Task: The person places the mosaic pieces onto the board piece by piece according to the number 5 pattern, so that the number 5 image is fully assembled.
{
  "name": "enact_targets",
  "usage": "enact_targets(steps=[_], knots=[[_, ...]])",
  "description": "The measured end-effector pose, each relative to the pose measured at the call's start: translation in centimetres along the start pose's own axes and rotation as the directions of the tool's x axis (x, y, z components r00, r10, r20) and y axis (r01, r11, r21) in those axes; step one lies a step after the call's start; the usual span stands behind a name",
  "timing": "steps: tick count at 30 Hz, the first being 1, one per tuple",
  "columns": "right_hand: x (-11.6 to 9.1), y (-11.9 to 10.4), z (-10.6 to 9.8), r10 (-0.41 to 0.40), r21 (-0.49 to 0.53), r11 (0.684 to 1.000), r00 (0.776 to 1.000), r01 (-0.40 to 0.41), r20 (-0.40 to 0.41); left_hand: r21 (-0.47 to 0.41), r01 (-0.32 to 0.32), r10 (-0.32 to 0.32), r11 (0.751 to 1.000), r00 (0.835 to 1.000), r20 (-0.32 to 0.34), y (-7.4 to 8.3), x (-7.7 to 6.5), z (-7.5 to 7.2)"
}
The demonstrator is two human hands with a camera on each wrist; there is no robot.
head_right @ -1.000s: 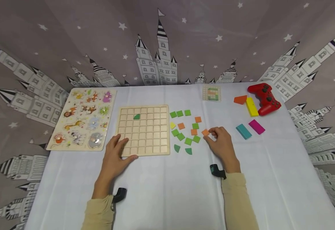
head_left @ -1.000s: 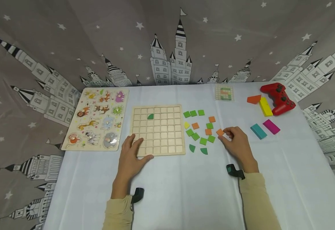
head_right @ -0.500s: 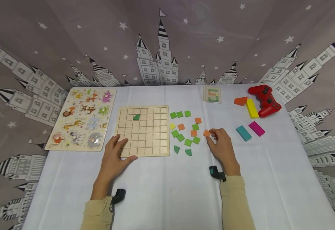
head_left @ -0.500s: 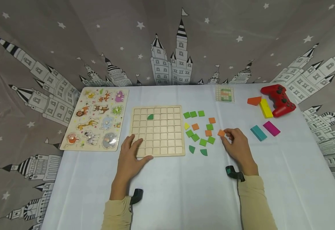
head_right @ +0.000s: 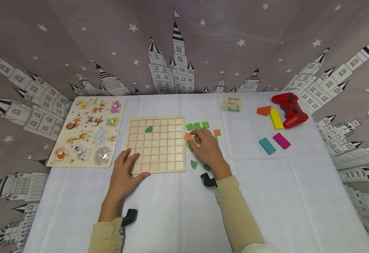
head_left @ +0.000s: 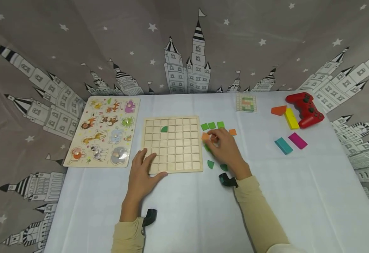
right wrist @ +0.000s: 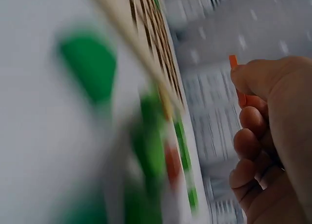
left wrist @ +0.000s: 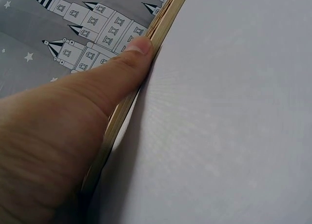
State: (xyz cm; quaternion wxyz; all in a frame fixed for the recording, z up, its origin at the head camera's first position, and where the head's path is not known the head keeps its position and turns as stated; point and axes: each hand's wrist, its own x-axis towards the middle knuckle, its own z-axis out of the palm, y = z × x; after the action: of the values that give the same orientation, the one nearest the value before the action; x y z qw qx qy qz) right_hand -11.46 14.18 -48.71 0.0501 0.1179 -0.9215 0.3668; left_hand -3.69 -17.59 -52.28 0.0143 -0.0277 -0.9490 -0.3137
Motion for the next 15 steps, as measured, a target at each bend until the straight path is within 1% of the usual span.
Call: enact_targets(steps=[3, 7, 10, 15], knots=[[1.7, -2.3, 2.5, -0.064, -0.003, 0.998, 0.994, 0.064, 0.093, 0.002, -0.001, 0.001, 1.0, 1.0, -0.006, 0.0, 0.0, 0.0], [3.6, -4.8, 5.6, -0.133, -0.003, 0.991, 0.972, 0.137, 0.193, 0.003, 0.0, 0.0, 1.0, 1.0, 0.0, -0.1, 0.0, 0.0], [4.9, -6.0, 7.4, -0.15, -0.027, 0.987, 0.959, 0.161, 0.242, 0.007, -0.003, 0.003, 1.0, 1.0, 0.012, -0.1, 0.0, 0.1], [6.5, -7.1, 9.2, -0.129, -0.089, 0.983, 0.943, 0.163, 0.307, 0.005, -0.002, 0.002, 1.0, 1.0, 0.011, -0.1, 0.0, 0.0]])
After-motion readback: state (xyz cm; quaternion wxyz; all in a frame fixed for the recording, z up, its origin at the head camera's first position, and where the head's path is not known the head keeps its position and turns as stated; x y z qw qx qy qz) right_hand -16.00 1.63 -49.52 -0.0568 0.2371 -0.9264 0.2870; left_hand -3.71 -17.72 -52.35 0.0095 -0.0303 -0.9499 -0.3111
